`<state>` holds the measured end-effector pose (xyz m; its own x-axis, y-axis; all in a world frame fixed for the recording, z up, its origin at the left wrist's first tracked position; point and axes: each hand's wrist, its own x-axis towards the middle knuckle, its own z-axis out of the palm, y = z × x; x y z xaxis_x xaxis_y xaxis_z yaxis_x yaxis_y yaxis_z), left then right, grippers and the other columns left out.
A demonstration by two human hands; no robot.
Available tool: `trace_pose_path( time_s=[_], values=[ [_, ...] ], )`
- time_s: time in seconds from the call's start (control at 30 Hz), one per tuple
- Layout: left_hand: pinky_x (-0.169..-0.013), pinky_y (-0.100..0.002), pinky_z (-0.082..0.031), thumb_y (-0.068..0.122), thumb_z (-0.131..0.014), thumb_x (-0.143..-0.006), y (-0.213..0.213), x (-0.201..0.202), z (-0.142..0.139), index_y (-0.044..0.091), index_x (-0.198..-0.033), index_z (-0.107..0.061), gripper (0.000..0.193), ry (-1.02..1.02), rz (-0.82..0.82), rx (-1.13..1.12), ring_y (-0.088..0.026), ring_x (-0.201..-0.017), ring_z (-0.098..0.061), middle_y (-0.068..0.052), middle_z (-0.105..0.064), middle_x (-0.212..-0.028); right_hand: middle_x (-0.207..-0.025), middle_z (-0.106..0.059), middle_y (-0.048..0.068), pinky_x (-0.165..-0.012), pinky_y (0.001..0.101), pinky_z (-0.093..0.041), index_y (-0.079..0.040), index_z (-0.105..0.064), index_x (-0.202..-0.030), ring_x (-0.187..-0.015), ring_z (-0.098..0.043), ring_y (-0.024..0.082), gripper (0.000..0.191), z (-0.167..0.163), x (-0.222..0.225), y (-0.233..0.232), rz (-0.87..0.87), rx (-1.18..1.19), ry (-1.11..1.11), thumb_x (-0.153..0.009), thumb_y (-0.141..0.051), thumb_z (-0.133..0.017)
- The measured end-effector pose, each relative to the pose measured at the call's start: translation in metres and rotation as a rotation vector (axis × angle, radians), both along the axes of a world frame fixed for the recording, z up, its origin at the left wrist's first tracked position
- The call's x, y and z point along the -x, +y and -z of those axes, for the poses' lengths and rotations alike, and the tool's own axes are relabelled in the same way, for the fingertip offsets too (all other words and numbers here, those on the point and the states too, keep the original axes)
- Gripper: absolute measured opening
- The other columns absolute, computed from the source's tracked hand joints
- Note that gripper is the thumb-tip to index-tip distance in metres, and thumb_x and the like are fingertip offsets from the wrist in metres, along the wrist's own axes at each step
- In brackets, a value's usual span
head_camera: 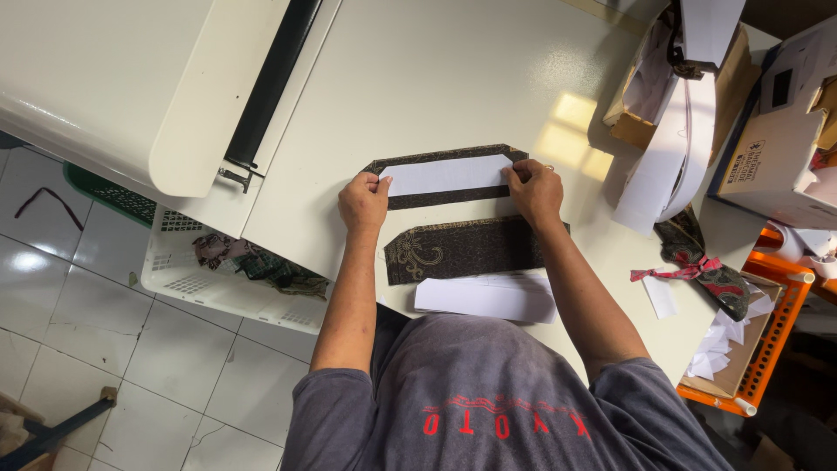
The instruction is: The person repeatedly places white paper inserts into dark patterned fabric envelopes and feeds them through a laminating machine. They handle the envelopes one at a time, aligning the paper before insertion and passing each unit through the machine.
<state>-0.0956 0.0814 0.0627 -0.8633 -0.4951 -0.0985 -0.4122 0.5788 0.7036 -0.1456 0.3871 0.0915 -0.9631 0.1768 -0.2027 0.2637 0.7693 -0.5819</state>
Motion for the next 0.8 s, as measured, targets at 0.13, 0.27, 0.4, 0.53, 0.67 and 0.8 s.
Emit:
trace_pose_path(
  time_s=[0.13, 0.27, 0.4, 0.53, 0.67, 0.8],
  values=[
    [-0.064, -0.036, -0.057, 0.028, -0.086, -0.081, -0.001, 0.001, 0.001, 0.009, -0.083, -0.075, 0.023, 0.019, 0.006, -0.009, -0.021, -0.066, -0.074, -0.005, -0.077, -0.075, -0.087, -0.078, 0.007, -0.078, 0.0355, -0.057, -0.008, -0.079, -0.102, -0.08, -0.075, 0.022, 0.028, 0.005, 0.0, 0.001, -0.01, -0.014, 0.018, -0.088, -0.033, -0.079],
    [-0.064, -0.036, -0.057, 0.028, -0.085, -0.081, -0.001, 0.001, 0.0, 0.008, -0.083, -0.074, 0.023, 0.008, 0.014, -0.014, -0.021, -0.067, -0.074, -0.005, -0.076, -0.074, -0.087, -0.078, 0.008, -0.078, 0.0362, -0.057, -0.007, -0.077, -0.102, -0.079, -0.074, 0.023, 0.028, 0.008, -0.001, 0.003, -0.021, -0.012, 0.049, -0.088, -0.032, -0.08],
    [-0.063, -0.038, -0.056, 0.03, -0.082, -0.085, -0.002, -0.002, -0.002, 0.009, -0.081, -0.073, 0.023, 0.022, 0.027, -0.001, -0.022, -0.065, -0.072, -0.004, -0.074, -0.071, -0.088, -0.076, 0.011, -0.077, 0.0355, -0.057, -0.006, -0.075, -0.101, -0.078, -0.072, 0.024, 0.023, -0.002, -0.006, 0.002, -0.069, 0.02, 0.232, -0.093, -0.027, -0.08],
    [-0.06, -0.04, -0.054, 0.033, -0.077, -0.09, -0.013, -0.016, 0.003, 0.012, -0.081, -0.073, 0.024, 0.125, -0.02, 0.106, -0.023, -0.068, -0.071, -0.002, -0.073, -0.075, -0.103, -0.072, 0.015, -0.076, 0.0437, -0.053, -0.008, -0.073, -0.113, -0.091, -0.067, 0.032, 0.024, -0.017, -0.035, -0.03, -0.311, -0.152, 0.49, -0.092, -0.02, -0.077],
    [-0.059, -0.042, -0.053, 0.035, -0.076, -0.092, -0.044, -0.041, 0.014, 0.013, -0.085, -0.072, 0.023, 0.201, -0.066, 0.256, -0.025, -0.07, -0.07, -0.003, -0.071, -0.081, -0.143, -0.049, 0.018, -0.091, 0.0581, -0.041, -0.011, -0.053, -0.142, -0.123, -0.048, 0.038, 0.066, -0.024, -0.069, -0.09, -0.609, -0.44, 0.194, -0.091, -0.052, -0.062],
    [-0.059, -0.041, -0.051, 0.035, -0.074, -0.094, -0.07, -0.064, 0.025, 0.013, -0.088, -0.069, 0.023, 0.228, -0.099, 0.32, -0.025, -0.068, -0.067, -0.002, -0.067, -0.078, -0.152, -0.035, 0.012, -0.1, 0.0572, -0.034, -0.015, -0.038, -0.154, -0.132, -0.036, 0.033, 0.079, -0.024, -0.05, -0.122, -0.674, -0.46, -0.133, -0.095, -0.065, -0.049]
  ],
)
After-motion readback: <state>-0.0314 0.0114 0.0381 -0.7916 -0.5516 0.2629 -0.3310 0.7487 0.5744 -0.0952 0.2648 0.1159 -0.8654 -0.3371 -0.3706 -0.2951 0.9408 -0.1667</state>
